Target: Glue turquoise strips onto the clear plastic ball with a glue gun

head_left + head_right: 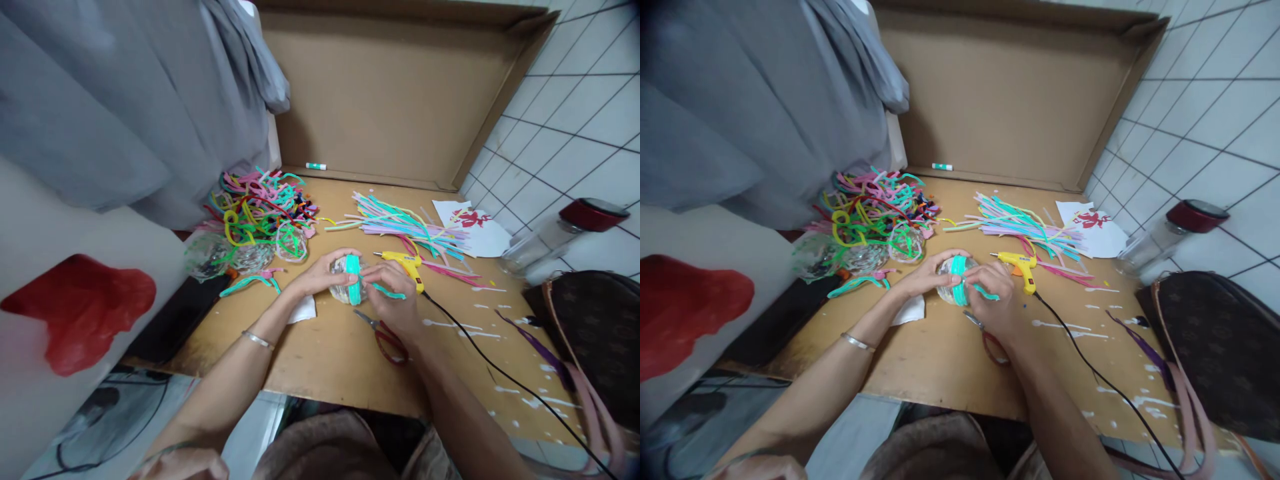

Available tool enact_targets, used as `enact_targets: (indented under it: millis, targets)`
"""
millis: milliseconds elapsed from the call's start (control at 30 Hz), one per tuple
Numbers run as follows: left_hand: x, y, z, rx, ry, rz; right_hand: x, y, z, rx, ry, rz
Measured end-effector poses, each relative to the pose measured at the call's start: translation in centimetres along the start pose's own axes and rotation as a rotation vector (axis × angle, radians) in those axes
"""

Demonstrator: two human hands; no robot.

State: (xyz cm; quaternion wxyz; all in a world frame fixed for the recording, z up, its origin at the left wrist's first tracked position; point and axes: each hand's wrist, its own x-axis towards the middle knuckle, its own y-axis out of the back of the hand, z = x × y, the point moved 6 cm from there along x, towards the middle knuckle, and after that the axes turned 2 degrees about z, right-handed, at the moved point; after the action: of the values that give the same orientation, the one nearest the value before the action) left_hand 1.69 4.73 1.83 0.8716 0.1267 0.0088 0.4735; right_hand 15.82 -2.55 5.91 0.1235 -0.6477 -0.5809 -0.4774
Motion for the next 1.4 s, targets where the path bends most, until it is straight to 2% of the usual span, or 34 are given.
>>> enact_targets:
  millis: [367, 600, 767, 1067, 1400]
  targets:
    - [0.1, 0.1, -0.4, 0.061, -0.004, 0.012, -0.2, -0.2, 0.3, -0.013, -0.010, 0.008]
    - [0.1, 0.3, 0.7, 0.143, -0.165, 0.050, -0.1, -0.3, 0.2, -0.008, -0.002, 0.011]
    - [-0.1, 0.1, 1.0, 0.182, -0.172, 0.041, 0.0, -0.2, 0.3, -0.009, -0.022, 0.022]
    - [-0.5, -0.1, 1.0, 0.035, -0.179, 0.013, -0.2, -0.1, 0.5, -0.004, -0.032, 0.032]
    - [-0.4, 0.0, 0.5, 0.044, -0.179, 0.016, -0.1, -0.2, 0.4, -0.012, -0.045, 0.017]
